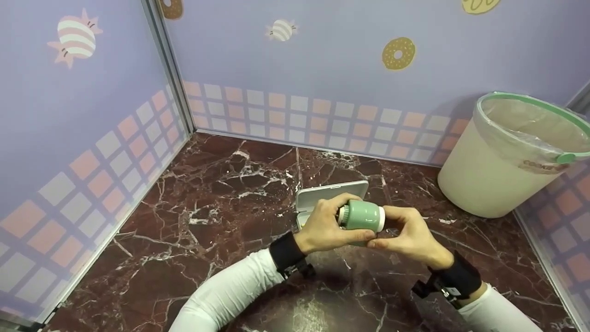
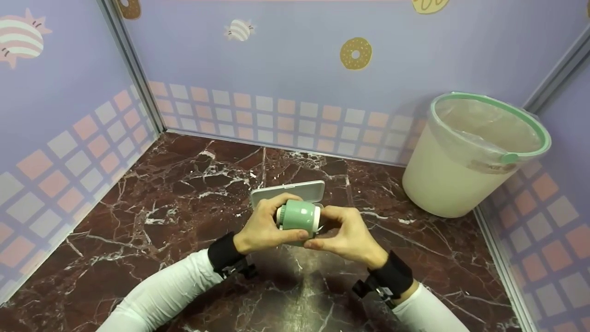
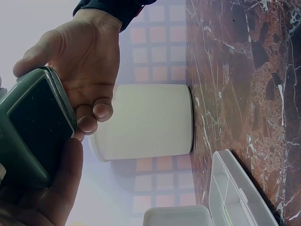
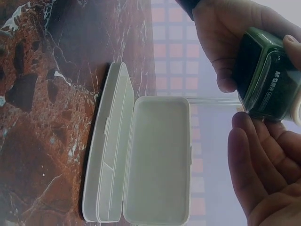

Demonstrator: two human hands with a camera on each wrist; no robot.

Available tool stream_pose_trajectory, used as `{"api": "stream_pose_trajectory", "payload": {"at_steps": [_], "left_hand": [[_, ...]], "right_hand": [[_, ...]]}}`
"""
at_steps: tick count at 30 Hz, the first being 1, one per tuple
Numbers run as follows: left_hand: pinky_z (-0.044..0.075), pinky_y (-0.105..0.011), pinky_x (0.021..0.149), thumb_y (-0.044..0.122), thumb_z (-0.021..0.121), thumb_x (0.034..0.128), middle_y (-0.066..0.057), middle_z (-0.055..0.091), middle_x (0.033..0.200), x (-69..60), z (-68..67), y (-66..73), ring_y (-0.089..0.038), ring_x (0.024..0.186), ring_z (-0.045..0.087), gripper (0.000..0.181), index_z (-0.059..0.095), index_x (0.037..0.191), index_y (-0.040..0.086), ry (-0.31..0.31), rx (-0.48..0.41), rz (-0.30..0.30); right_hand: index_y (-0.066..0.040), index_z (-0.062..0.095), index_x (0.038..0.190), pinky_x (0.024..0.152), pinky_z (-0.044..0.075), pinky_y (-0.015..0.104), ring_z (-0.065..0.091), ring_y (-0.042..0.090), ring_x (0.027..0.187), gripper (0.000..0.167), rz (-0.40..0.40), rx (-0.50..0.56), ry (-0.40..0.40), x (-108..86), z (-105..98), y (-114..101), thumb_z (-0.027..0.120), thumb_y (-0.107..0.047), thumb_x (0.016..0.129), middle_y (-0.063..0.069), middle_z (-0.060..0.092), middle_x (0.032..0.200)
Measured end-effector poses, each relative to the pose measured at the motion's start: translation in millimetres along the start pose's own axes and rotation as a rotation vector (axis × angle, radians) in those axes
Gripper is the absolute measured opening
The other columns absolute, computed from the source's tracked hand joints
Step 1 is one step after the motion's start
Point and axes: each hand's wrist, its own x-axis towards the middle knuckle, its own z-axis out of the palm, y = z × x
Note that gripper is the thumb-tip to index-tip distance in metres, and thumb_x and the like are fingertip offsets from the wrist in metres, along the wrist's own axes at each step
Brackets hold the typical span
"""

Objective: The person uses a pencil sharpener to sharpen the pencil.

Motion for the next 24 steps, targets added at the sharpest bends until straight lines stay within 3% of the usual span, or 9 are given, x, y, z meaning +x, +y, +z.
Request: {"api": "stream_pose_trajectory", "payload": {"at_steps": [15,24], "left_hand": [[0.065,-0.022,0.076,0.032,0.098,0.0848,-0.014,0.084,0.109,-2.0,-0.5,-2.4,0.0,0.086,0.072,0.062,0.07,0.133,0.005,-0.003,0.003,-0.006],[0.062,-0.022,0.075,0.032,0.099,0.0836,-0.014,0.084,0.109,-3.6,-6.2,-8.4,-0.006,0.085,0.073,0.06,0.071,0.131,0.006,0.039,0.045,-0.04]], "right_hand": [[-0.007,0.081,0.118,0.082,0.067,0.026,0.078,0.007,0.092,0.044,-0.01,-0.037,0.001,-1.8,-2.4,2.3,0.094,0.004,0.078,-0.004,0.083,0.108],[0.002,0.08,0.124,0.084,0.067,0.025,0.081,0.01,0.091,0.051,0.012,-0.047,0.064,-11.0,-9.7,9.7,0.094,0.011,0.076,0.001,0.085,0.108]]}}
